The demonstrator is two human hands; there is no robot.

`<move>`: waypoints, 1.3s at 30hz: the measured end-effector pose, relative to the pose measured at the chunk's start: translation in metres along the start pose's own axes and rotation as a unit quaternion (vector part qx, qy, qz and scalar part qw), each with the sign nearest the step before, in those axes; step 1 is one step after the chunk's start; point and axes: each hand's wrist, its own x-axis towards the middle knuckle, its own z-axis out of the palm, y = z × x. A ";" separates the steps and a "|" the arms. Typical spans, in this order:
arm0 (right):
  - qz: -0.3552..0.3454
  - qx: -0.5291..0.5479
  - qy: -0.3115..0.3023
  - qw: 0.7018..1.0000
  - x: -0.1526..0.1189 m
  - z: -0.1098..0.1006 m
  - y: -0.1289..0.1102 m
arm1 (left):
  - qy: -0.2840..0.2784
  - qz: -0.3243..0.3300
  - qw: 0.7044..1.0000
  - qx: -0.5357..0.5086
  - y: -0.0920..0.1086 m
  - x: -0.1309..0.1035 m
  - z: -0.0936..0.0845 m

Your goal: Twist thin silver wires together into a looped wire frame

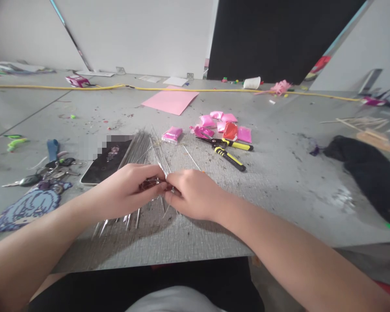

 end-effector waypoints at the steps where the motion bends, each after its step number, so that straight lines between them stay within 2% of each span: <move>1: 0.000 -0.009 -0.010 1.000 -0.001 0.000 0.000 | -0.006 0.007 1.000 0.013 -0.001 0.000 0.001; 7: -0.010 -0.073 -0.061 0.995 -0.002 0.001 -0.003 | -0.046 0.028 0.997 0.051 -0.004 -0.001 0.005; 12: -0.013 -0.054 -0.063 0.996 0.000 -0.001 -0.003 | -0.029 0.048 0.998 0.039 -0.004 -0.001 0.005; 19: -0.020 0.037 -0.029 0.999 0.001 -0.002 0.000 | -0.004 0.021 0.999 -0.023 -0.002 0.000 -0.001; 27: -0.027 0.091 0.006 0.995 0.001 -0.005 0.000 | 0.017 -0.021 0.995 -0.092 -0.001 0.000 -0.003; 32: -0.031 0.095 0.034 0.994 0.001 -0.005 -0.001 | 0.017 -0.075 0.986 -0.145 0.001 0.000 -0.002; 39: -0.022 0.095 0.059 0.993 0.001 -0.001 -0.001 | 0.018 -0.108 0.980 -0.167 0.001 0.001 0.001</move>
